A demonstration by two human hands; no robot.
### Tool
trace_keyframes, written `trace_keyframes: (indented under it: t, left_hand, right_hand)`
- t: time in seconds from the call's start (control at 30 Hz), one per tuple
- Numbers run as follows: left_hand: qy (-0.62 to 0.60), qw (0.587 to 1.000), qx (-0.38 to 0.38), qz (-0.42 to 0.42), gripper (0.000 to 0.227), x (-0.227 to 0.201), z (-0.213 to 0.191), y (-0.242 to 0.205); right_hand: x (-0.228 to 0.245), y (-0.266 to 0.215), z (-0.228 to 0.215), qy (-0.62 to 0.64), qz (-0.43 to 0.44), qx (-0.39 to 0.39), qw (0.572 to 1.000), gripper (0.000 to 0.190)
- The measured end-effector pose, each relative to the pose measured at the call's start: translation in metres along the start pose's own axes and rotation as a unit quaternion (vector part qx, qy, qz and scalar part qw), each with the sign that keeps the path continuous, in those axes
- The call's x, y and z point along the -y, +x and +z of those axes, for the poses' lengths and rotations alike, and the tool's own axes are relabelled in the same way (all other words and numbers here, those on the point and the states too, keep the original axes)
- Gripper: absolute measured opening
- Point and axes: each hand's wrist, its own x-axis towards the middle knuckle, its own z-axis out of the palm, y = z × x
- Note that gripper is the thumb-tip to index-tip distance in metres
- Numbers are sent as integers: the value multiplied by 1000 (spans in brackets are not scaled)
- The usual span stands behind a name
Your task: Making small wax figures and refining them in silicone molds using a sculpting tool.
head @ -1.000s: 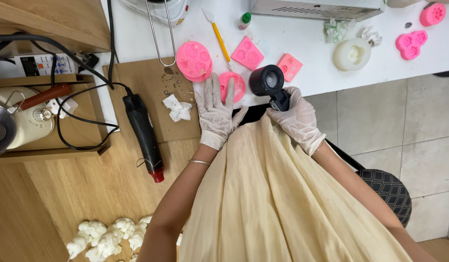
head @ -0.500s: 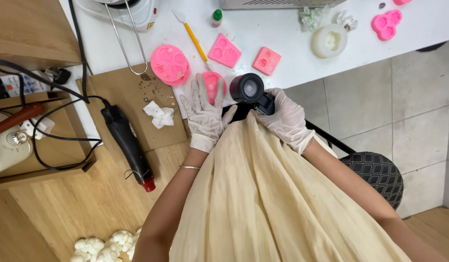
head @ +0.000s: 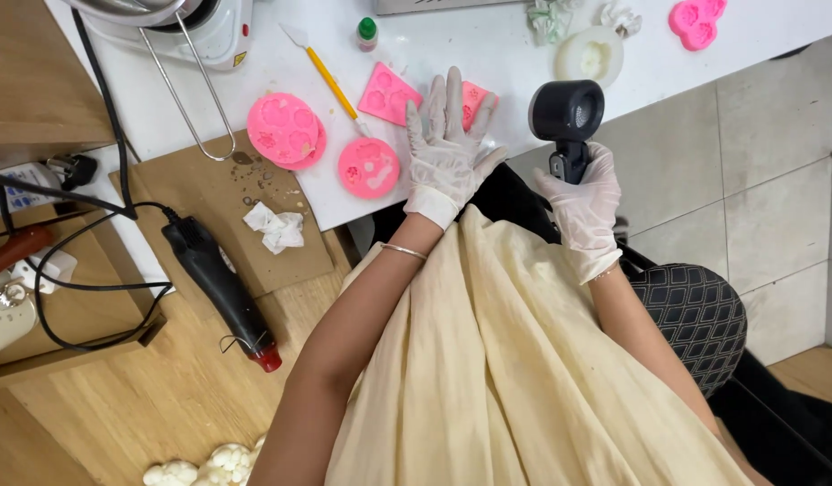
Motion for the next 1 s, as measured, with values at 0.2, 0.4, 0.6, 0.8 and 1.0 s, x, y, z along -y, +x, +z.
trace_keyframes:
  t: [0.2, 0.4, 0.6, 0.8, 1.0]
  left_hand:
    - [-12, 999, 27, -23, 79, 1, -15, -4]
    - [-210, 966, -143, -39, 103, 9, -8, -10]
    - [-184, 975, -125, -17, 115, 2, 23, 17]
    - [-321, 934, -149, -45, 110, -6, -44, 14]
    - [-295, 902, -306, 78, 94, -15, -190, -18]
  right_hand:
    - [12, -5, 3, -22, 46, 15, 999, 50]
    - [4, -2, -5, 31, -16, 16, 999, 48]
    - [19, -8, -7, 12, 58, -18, 998, 46]
    - [49, -15, -12, 49, 58, -21, 997, 43]
    - [106, -31, -24, 149, 53, -28, 987, 41]
